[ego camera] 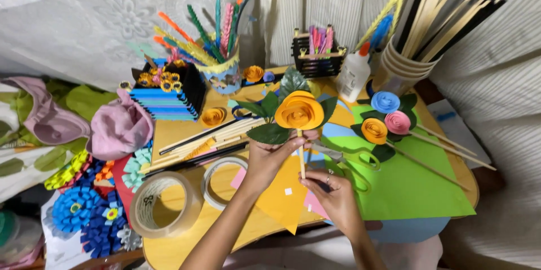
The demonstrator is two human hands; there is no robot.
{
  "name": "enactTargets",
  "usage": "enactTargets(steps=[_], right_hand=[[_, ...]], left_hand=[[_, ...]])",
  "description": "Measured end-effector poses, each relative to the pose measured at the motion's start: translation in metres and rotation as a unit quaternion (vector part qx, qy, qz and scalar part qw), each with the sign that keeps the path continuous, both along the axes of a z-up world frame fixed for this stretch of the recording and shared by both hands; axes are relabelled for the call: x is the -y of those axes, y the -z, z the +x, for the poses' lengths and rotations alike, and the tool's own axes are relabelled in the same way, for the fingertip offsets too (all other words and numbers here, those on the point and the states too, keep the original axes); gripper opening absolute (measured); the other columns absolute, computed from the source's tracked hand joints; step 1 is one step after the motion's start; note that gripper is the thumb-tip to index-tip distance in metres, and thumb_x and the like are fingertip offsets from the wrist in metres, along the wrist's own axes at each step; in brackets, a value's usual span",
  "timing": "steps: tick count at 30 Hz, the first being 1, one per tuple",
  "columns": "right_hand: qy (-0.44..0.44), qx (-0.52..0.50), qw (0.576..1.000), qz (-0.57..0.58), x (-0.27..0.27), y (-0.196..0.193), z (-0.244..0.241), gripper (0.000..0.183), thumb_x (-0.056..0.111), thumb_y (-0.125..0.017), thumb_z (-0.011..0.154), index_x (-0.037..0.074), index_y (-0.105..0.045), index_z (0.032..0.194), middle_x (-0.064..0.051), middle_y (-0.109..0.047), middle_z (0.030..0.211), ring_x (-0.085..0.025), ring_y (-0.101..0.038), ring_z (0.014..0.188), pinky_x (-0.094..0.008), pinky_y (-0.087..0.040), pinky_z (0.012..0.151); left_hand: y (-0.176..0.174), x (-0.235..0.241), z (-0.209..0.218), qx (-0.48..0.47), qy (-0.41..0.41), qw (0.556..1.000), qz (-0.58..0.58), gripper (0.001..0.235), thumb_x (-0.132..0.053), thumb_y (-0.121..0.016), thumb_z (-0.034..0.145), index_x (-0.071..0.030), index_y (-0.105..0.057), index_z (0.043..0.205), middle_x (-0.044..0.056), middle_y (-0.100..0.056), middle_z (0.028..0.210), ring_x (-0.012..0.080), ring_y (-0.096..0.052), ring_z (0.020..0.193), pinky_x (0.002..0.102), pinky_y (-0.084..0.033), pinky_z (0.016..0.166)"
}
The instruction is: Arranging handmade paper flowers on wooden sticks into a bouquet and using scissors to trim materials.
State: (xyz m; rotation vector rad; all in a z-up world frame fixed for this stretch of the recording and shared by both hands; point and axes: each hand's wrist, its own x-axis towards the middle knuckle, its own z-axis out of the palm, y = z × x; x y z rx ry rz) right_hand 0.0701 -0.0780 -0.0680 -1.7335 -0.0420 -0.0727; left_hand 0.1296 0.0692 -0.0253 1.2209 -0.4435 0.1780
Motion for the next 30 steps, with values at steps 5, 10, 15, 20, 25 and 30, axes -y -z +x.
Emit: enactTargets(steps=[5,10,15,20,25,30], right_hand=[[-0.011,0.001,1.0,0.003,-0.001,0.0,-0.001,0.016,0.011,-0.069,0.079,0.002,-0.076,0.09,-0.007,-0.077,0.091,-0.013,-0.071,0.087,-0.025,-0.055,0.08],[-0.01,-0.003,1.0,0.005,-0.004,-0.002,-0.001,0.017,0.013,-0.068,0.079,0.001,-0.076,0.09,-0.008,-0.077,0.092,-0.014,-0.072,0.089,-0.026,-0.056,0.083],[-0.013,-0.003,1.0,0.001,-0.003,-0.002,-0.001,0.016,0.012,-0.068,0.08,0.001,-0.076,0.089,-0.006,-0.077,0.09,-0.012,-0.07,0.087,-0.024,-0.054,0.081],[-0.028,0.027,0.999,0.004,-0.002,-0.001,-0.001,0.016,0.01,-0.066,0.081,0.0,-0.074,0.09,-0.008,-0.076,0.088,-0.014,-0.07,0.085,-0.025,-0.055,0.08],[-0.03,0.027,0.999,0.008,-0.002,0.001,-0.002,0.019,0.011,-0.065,0.082,0.0,-0.074,0.094,-0.009,-0.076,0.092,-0.016,-0.072,0.089,-0.026,-0.058,0.083],[-0.038,0.062,0.997,-0.015,0.0,0.005,0.0,0.018,0.011,-0.066,0.082,0.002,-0.074,0.095,-0.008,-0.075,0.094,-0.013,-0.07,0.087,-0.023,-0.056,0.078]], left_hand=[[-0.022,0.0,-0.01,0.006,0.035,0.999,0.001,0.016,-0.015,-0.064,0.088,-0.001,-0.068,0.094,0.008,-0.07,0.095,0.0171,-0.067,0.092,0.035,-0.047,0.1],[-0.024,-0.001,-0.012,-0.01,0.013,0.999,0.033,0.013,-0.014,-0.066,0.087,-0.003,-0.072,0.087,0.005,-0.072,0.091,0.007,-0.064,0.093,0.026,-0.043,0.105],[-0.028,0.001,-0.014,0.004,0.024,0.999,0.036,0.014,-0.016,-0.063,0.088,-0.004,-0.07,0.088,0.004,-0.071,0.091,0.0097,-0.067,0.091,0.035,-0.022,0.121],[-0.01,0.001,-0.008,-0.045,-0.023,0.997,0.051,0.01,-0.018,-0.069,0.083,-0.008,-0.072,0.08,0.004,-0.072,0.083,0.0014,-0.062,0.084,0.033,-0.039,0.109],[-0.024,-0.006,-0.012,-0.082,0.097,0.992,0.025,0.017,-0.017,-0.07,0.081,-0.002,-0.071,0.088,0.014,-0.071,0.096,0.0213,-0.07,0.096,0.031,-0.057,0.092],[-0.014,-0.011,-0.004,-0.116,0.169,0.971,0.124,0.017,-0.013,-0.067,0.082,-0.002,-0.071,0.094,0.011,-0.069,0.11,0.0191,-0.064,0.107,0.034,-0.056,0.093]])
